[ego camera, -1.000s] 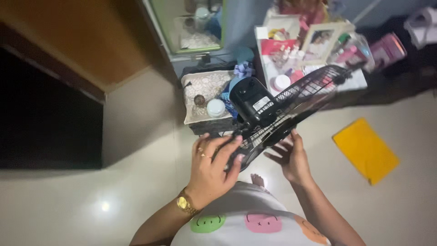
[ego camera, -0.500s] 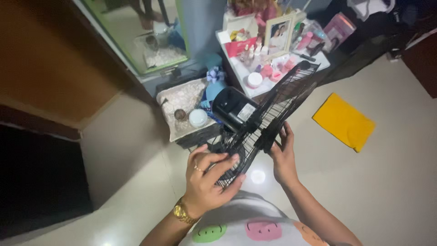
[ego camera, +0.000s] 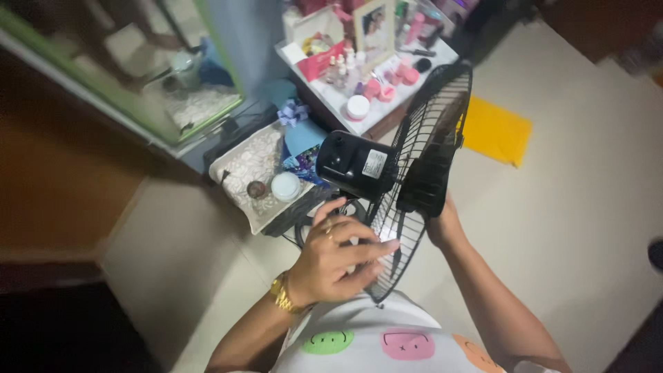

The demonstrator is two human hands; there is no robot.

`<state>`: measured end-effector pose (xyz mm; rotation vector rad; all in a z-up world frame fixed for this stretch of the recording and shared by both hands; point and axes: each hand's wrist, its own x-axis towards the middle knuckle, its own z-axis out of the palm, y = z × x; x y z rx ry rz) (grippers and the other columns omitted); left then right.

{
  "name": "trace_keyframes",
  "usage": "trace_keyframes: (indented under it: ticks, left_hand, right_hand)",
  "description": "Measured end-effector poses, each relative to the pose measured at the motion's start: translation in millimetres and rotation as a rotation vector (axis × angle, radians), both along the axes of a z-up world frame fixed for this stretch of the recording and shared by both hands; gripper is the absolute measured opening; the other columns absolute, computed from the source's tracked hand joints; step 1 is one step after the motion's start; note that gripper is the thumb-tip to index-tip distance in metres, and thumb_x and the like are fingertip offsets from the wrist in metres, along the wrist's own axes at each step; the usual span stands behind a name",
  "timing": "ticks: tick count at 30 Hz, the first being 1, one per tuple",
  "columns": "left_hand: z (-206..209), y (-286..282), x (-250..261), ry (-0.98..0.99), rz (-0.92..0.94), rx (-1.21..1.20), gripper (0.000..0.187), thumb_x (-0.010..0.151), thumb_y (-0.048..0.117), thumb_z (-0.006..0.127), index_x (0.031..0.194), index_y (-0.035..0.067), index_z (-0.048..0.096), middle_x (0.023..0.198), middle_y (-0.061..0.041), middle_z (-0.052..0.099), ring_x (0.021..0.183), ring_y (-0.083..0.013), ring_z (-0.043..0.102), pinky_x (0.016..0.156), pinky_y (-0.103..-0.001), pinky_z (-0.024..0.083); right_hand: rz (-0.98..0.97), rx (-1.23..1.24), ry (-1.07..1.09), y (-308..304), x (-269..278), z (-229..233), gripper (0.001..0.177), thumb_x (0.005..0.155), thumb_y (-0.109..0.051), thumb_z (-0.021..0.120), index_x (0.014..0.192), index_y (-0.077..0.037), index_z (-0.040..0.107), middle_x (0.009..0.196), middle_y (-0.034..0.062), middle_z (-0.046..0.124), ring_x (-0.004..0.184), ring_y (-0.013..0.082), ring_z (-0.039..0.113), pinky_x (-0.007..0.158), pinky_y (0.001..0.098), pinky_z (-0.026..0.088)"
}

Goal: The person assembles a standing fan by attaching the fan blades to the motor hub and securing them with a nut. They then attach the front grill and adjust the fan head.

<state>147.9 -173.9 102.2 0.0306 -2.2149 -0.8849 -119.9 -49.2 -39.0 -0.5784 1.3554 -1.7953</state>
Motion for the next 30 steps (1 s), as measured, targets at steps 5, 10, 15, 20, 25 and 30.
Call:
trace_keyframes:
  ticks: [5, 10, 15, 20, 25, 30]
  left_hand:
    - [-27, -53, -6, 0.072, 0.11, 0.04, 0.024, 0.092, 0.023, 0.072, 0.115, 0.022, 0.076, 0.119, -0.001, 0.068, 0.121, -0.0252, 0.057, 0.118, -0.047, 0.037]
    - [-59, -110, -26, -0.117, 0.298, 0.029, 0.064, 0.089, 0.029, 0.076, 0.147, 0.008, 0.056, 0.144, -0.016, 0.052, 0.133, -0.036, 0.049, 0.115, -0.055, 0.031]
    - [-88, -131, -33, -0.169, 0.121, 0.224, 0.078, 0.092, 0.038, 0.078, 0.155, 0.005, 0.045, 0.156, -0.023, 0.044, 0.14, -0.0427, 0.048, 0.116, -0.049, 0.038]
    - [-98, -138, -39, -0.123, 0.099, 0.272, 0.084, 0.085, 0.042, 0.083, 0.153, 0.006, 0.047, 0.151, -0.022, 0.052, 0.138, -0.0428, 0.053, 0.116, -0.045, 0.043]
    - [-94, -139, -46, -0.172, 0.161, 0.159, 0.09, 0.079, 0.04, 0.086, 0.153, 0.008, 0.046, 0.148, -0.023, 0.055, 0.135, -0.0396, 0.054, 0.113, -0.047, 0.041]
    - [-91, -137, -45, -0.213, 0.184, 0.144, 0.092, 0.077, 0.039, 0.088, 0.153, 0.01, 0.046, 0.148, -0.022, 0.055, 0.135, -0.0379, 0.054, 0.115, -0.056, 0.034]
  right_hand:
    - [-0.111, -0.002, 0.041, -11, 31, 22, 0.029, 0.1, -0.019, 0.059, 0.125, -0.004, 0.058, 0.102, 0.0054, 0.063, 0.089, 0.0161, 0.061, 0.077, 0.0304, 0.052]
    - [-0.163, 0.05, 0.019, -35, 60, 67, 0.02, 0.1, -0.019, 0.06, 0.117, -0.011, 0.054, 0.087, 0.0011, 0.053, 0.073, 0.0136, 0.053, 0.063, 0.0287, 0.044]
    - [-0.168, 0.057, -0.123, -32, 59, 67, 0.016, 0.104, -0.018, 0.064, 0.116, -0.009, 0.057, 0.089, 0.0013, 0.056, 0.075, 0.0133, 0.055, 0.066, 0.0288, 0.047]
    - [0.038, 0.213, 0.33, 34, 28, -1, 0.037, 0.091, -0.008, 0.072, 0.126, -0.002, 0.062, 0.112, 0.0063, 0.066, 0.102, 0.0159, 0.064, 0.087, 0.0325, 0.055]
    - [0.023, 0.385, 0.418, 70, -12, -68, 0.04, 0.091, -0.004, 0.077, 0.127, 0.007, 0.062, 0.118, 0.0125, 0.063, 0.111, 0.0216, 0.065, 0.095, 0.0375, 0.055]
    - [0.061, 0.266, 0.411, 67, -24, -55, 0.07, 0.072, 0.0, 0.031, 0.141, 0.0, 0.046, 0.13, 0.0105, 0.064, 0.119, 0.0185, 0.066, 0.104, 0.0292, 0.054]
